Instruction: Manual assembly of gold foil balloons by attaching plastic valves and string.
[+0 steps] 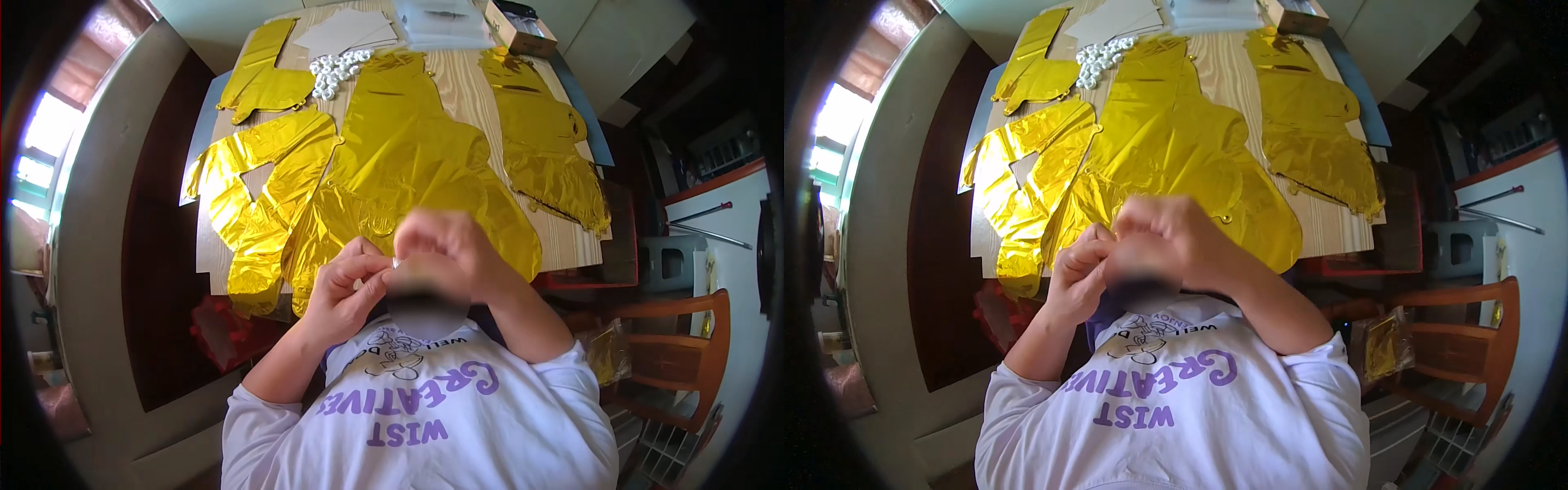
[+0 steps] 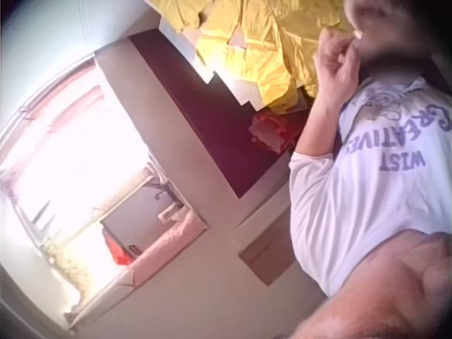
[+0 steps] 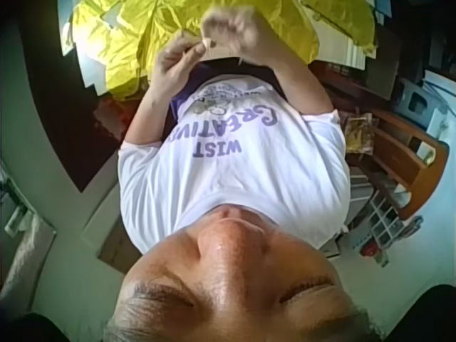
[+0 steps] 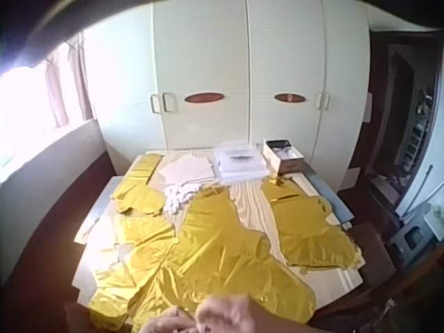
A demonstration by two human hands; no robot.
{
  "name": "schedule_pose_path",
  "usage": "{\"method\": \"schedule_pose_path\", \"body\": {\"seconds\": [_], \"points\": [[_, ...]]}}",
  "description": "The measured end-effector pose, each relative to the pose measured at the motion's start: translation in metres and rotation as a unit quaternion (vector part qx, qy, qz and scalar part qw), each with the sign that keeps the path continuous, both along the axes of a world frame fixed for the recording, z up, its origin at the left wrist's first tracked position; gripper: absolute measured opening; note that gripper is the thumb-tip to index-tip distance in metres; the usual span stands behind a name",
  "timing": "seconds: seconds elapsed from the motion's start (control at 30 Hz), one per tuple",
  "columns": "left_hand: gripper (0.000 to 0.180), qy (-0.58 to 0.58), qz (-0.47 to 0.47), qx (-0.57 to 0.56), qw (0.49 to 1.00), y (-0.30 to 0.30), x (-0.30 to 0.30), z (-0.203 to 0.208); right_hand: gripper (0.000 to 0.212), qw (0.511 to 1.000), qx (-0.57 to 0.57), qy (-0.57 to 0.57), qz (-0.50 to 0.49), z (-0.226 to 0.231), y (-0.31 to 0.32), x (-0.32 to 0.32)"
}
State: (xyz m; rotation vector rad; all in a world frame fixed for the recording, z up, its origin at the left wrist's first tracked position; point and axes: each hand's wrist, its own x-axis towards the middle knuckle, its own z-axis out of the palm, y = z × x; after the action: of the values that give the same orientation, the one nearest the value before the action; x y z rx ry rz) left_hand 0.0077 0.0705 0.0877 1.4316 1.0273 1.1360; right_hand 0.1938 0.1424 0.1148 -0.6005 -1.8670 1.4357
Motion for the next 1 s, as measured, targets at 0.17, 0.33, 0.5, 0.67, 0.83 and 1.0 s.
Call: {"method": "schedule_pose_path", "body": {"seconds": [0.17, 0.33, 0.5, 0.67, 0.83, 1.0], "points": [[0.015, -0.135, 0.071, -0.045, 0.987, 0.012, -0.012, -0.002, 0.016, 0.995, 0.061, -0.076, 0.008, -0.026, -0.019, -0.01], [0.013, 0.005, 0.025, -0.028, 0.999, 0.003, -0.005, -0.032, 0.019, 0.99, 0.123, -0.064, -0.009, -0.008, -0.002, -0.009], [0.015, -0.256, 0.03, -0.108, 0.96, 0.002, -0.001, -0.005, 0.021, 0.99, 0.07, -0.12, -0.019, -0.025, 0.005, -0.006], [0.016, -0.119, 0.1, -0.108, 0.982, 0.011, -0.002, -0.023, 0.018, 0.993, 0.102, -0.049, 0.024, -0.02, -0.013, -0.01], [0.016, -0.216, 0.026, -0.167, 0.962, 0.002, -0.001, -0.013, 0.016, 0.994, 0.058, -0.092, -0.026, -0.033, 0.02, -0.007], [0.015, -0.201, 0.089, -0.171, 0.96, 0.009, -0.003, -0.026, 0.019, 0.993, 0.082, -0.084, 0.024, -0.031, -0.015, -0.008]]}}
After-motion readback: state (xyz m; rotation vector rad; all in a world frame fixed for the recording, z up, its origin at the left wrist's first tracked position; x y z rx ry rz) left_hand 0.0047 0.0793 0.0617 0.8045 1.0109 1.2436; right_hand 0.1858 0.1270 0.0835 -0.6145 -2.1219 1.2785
